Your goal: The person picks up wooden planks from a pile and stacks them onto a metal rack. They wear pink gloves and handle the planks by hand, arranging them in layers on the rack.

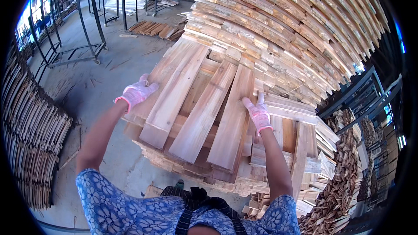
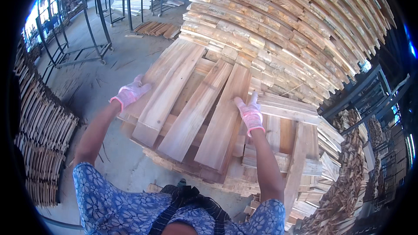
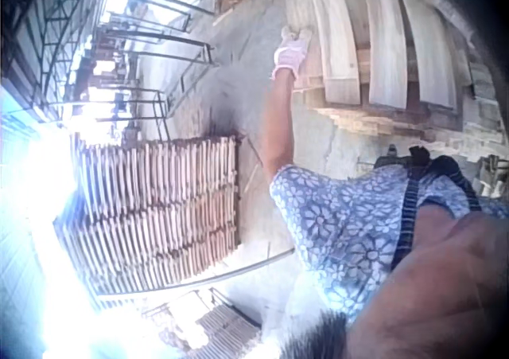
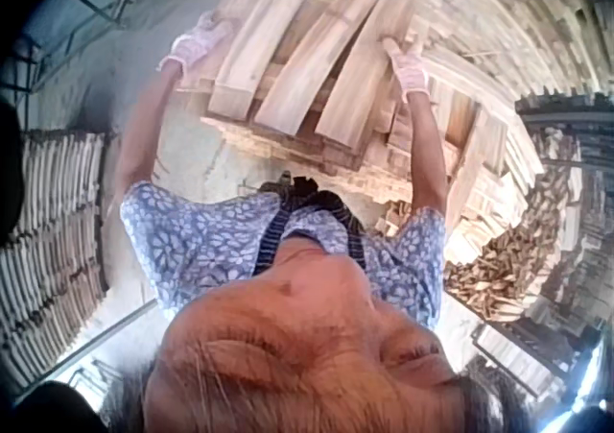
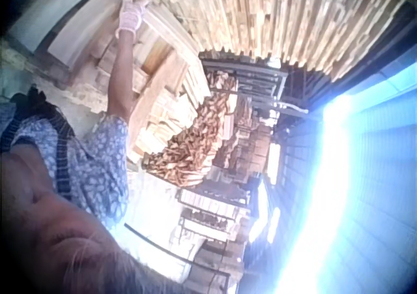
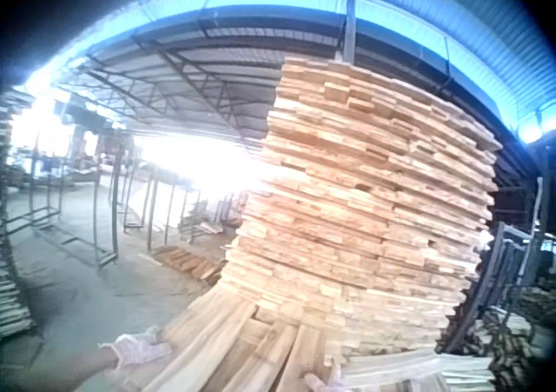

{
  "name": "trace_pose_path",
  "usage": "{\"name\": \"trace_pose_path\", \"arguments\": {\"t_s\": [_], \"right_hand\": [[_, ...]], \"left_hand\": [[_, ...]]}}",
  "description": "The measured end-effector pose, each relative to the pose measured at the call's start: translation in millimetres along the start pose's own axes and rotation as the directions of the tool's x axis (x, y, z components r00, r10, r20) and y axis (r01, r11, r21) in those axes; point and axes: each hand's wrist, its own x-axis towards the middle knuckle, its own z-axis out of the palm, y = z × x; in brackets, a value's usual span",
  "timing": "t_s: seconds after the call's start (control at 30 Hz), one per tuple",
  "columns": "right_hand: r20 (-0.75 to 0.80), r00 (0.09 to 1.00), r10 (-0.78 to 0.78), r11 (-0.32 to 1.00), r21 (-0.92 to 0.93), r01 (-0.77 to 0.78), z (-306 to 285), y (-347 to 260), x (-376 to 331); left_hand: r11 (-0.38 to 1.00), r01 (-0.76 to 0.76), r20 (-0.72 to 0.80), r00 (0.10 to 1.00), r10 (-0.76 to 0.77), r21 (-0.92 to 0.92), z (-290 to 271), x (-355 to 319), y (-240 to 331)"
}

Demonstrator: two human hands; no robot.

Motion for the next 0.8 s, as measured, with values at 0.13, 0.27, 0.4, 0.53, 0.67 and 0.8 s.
{"name": "trace_pose_path", "arguments": {"t_s": [0.13,0.27,0.4,0.53,0.67,0.8], "right_hand": [[0.022,0.997,0.078,0.915,-0.399,-0.063,32.4,-84.5,-58.8],[0.051,0.998,-0.022,0.952,-0.304,0.037,61.9,-99.0,-60.3],[0.164,0.986,-0.035,0.950,-0.300,0.083,73.8,-120.0,-51.8],[0.171,0.985,-0.033,0.936,-0.341,0.090,45.8,-99.3,-50.4],[0.144,0.989,0.010,0.884,-0.464,0.059,-66.2,-54.9,-122.2],[-0.019,0.975,0.223,0.816,-0.543,-0.197,-161.2,-27.2,-202.1]], "left_hand": [[0.992,0.113,0.103,0.989,-0.107,-0.055,-24.1,-11.8,14.8],[0.995,0.086,0.172,0.981,-0.094,0.056,-16.4,-10.2,33.2],[1.000,0.024,0.069,0.997,-0.025,0.012,-8.0,-10.1,26.2],[0.999,-0.014,-0.025,1.000,0.016,0.050,-3.5,10.2,-10.6],[0.999,-0.035,-0.032,0.999,0.035,-0.018,16.3,30.1,-10.1],[0.999,-0.019,-0.070,0.997,0.016,-0.043,3.1,34.8,-51.5]]}}
